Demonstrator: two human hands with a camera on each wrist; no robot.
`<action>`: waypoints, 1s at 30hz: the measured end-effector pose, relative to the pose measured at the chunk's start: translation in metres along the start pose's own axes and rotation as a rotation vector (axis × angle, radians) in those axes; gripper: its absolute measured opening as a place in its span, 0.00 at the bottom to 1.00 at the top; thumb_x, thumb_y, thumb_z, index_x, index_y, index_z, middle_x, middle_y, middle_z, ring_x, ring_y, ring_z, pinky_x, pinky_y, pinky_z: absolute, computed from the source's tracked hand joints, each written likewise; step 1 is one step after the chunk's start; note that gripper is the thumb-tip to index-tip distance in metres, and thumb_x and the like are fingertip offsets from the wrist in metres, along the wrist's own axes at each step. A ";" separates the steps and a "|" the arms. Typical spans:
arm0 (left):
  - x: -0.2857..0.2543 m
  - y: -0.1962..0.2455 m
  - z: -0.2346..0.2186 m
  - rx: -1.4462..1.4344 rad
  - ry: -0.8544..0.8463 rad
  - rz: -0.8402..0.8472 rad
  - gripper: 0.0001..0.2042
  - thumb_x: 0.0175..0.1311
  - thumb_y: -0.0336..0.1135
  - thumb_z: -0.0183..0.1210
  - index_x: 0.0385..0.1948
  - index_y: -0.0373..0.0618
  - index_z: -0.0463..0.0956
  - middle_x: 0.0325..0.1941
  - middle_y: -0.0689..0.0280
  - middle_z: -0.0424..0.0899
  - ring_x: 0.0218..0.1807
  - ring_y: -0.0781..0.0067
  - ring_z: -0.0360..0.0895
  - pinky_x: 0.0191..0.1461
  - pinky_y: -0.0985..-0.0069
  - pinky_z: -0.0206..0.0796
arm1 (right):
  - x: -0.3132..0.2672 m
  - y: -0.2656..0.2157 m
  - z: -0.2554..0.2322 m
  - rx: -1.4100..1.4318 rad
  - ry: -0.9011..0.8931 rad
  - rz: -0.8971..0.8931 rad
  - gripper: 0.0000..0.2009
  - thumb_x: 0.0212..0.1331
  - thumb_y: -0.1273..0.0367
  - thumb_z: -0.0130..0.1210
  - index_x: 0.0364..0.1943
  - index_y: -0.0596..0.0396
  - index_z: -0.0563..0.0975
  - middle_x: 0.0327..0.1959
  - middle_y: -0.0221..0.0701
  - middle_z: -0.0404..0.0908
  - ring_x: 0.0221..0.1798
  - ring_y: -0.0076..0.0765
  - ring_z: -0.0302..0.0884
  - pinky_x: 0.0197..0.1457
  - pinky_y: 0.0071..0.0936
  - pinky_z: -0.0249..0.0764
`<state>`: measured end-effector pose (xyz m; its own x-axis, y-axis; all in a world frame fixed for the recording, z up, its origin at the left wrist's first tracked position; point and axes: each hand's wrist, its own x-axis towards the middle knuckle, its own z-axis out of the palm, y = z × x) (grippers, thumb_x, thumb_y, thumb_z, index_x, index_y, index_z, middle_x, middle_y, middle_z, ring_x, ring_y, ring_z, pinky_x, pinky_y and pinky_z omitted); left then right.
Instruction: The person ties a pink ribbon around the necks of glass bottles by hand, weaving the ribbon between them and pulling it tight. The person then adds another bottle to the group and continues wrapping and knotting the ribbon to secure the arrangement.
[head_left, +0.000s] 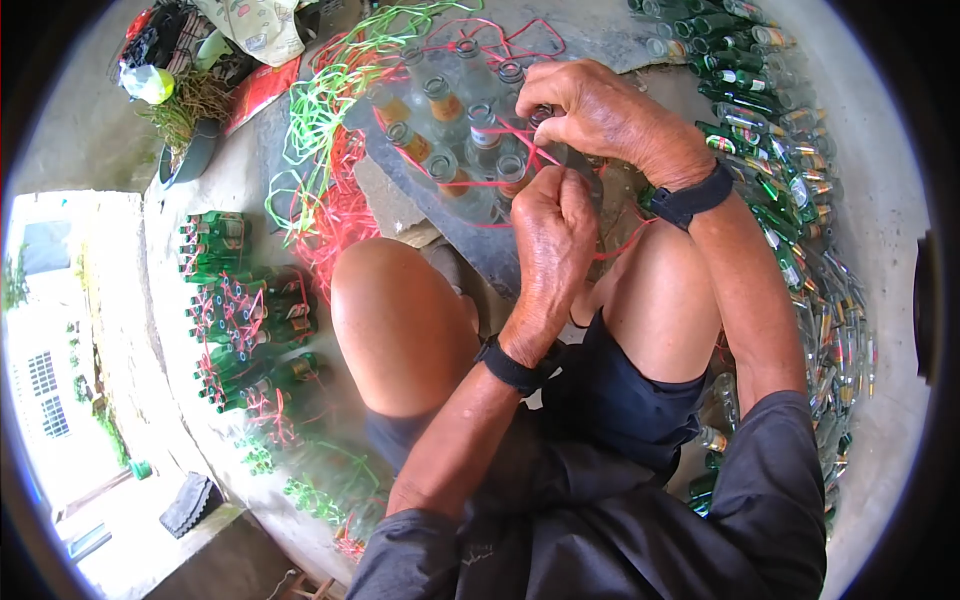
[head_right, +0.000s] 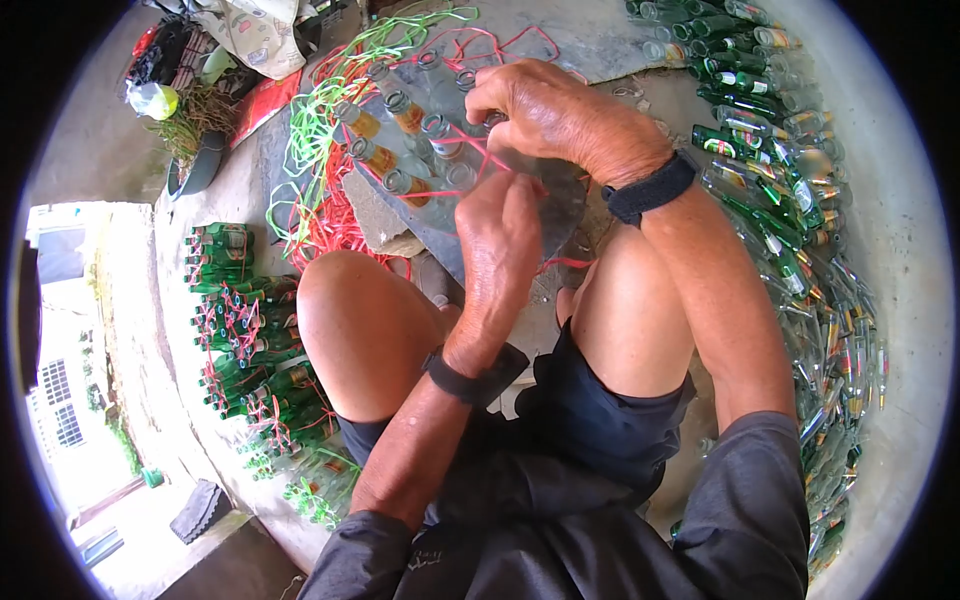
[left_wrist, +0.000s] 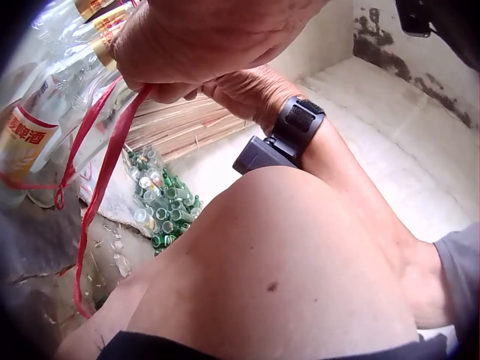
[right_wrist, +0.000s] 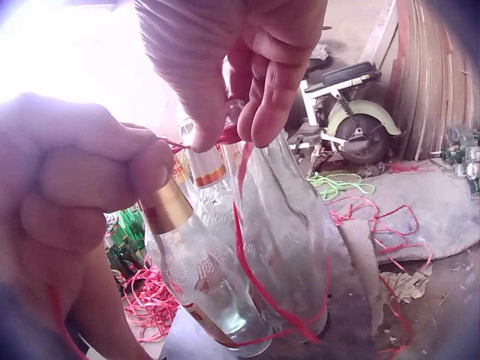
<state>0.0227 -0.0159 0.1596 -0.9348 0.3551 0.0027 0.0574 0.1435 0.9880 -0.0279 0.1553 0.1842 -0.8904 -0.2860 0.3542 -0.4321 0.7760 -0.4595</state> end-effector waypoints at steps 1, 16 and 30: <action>0.001 -0.003 -0.002 0.028 -0.009 0.048 0.14 0.70 0.32 0.49 0.32 0.29 0.80 0.26 0.48 0.81 0.29 0.59 0.79 0.40 0.62 0.71 | 0.000 0.002 0.002 0.000 0.000 0.000 0.14 0.47 0.73 0.66 0.39 0.64 0.80 0.38 0.42 0.81 0.44 0.54 0.81 0.50 0.42 0.77; 0.002 -0.008 -0.033 0.110 -0.110 0.139 0.09 0.69 0.26 0.53 0.30 0.28 0.77 0.21 0.49 0.77 0.25 0.68 0.73 0.34 0.64 0.70 | 0.003 -0.009 0.007 -0.074 0.045 0.048 0.12 0.46 0.75 0.66 0.35 0.63 0.78 0.36 0.42 0.81 0.43 0.56 0.81 0.48 0.45 0.77; 0.004 -0.004 -0.054 0.253 -0.139 0.141 0.09 0.68 0.25 0.54 0.27 0.29 0.73 0.20 0.48 0.71 0.23 0.66 0.69 0.32 0.63 0.68 | 0.005 -0.007 0.011 -0.075 0.069 0.051 0.14 0.44 0.74 0.69 0.35 0.62 0.79 0.36 0.42 0.82 0.44 0.56 0.81 0.49 0.45 0.77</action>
<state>0.0000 -0.0649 0.1644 -0.8555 0.5084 0.0979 0.2840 0.3027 0.9098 -0.0307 0.1423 0.1803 -0.8980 -0.2075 0.3880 -0.3718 0.8294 -0.4169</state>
